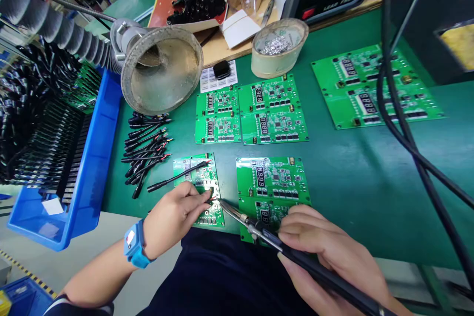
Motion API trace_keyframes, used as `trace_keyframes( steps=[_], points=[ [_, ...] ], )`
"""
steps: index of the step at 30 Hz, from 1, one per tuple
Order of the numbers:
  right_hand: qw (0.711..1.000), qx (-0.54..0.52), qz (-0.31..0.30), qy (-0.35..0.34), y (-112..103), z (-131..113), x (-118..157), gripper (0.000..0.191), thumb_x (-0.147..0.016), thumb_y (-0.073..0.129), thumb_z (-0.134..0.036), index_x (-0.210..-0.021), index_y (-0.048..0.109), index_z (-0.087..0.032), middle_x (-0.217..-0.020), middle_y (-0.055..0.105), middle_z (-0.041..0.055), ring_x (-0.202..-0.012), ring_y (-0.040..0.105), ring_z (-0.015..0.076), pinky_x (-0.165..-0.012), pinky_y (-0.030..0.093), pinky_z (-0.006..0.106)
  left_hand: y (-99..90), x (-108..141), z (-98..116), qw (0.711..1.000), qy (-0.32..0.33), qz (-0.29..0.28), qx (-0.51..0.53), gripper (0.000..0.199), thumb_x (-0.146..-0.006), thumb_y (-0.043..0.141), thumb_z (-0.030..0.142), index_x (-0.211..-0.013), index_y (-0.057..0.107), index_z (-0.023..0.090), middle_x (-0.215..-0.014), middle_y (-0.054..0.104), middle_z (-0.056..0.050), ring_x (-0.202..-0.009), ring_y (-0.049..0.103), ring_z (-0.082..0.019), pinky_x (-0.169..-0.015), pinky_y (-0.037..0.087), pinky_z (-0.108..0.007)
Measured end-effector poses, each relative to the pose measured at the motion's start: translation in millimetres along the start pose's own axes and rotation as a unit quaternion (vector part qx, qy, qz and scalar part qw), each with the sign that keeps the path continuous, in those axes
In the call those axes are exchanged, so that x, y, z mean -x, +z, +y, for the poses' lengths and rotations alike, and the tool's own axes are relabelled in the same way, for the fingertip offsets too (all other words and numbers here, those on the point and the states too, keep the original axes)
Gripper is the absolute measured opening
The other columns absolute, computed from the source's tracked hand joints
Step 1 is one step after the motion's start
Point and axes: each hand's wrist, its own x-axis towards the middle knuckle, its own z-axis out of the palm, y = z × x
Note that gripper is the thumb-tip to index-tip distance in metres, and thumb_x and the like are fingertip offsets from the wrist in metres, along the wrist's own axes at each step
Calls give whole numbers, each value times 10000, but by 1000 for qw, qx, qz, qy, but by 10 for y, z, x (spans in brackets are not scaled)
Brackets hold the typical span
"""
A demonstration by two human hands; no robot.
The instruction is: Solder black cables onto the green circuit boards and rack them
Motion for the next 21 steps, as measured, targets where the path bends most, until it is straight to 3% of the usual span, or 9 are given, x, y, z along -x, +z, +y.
trace_keyframes(
  steps=[10,21],
  points=[
    [999,21,-30,-38,10,3,47,357,-655,524,0,-945,485,-205,-645,590,-15,-596,568,147,-618,493,369,-30,-28,61,998,-32,-38,-34,259,-902,456,240,-1097,608,162,-843,538,-51,-685,563,-154,-650,516,-297],
    [1000,22,1,-22,-28,18,72,364,-655,515,-5,-958,495,-206,-704,632,11,-672,599,171,-683,499,397,-86,-55,94,997,-47,-54,-38,239,-895,477,245,-1084,607,178,-846,539,-47,-686,567,-149,-648,507,-278]
  ],
)
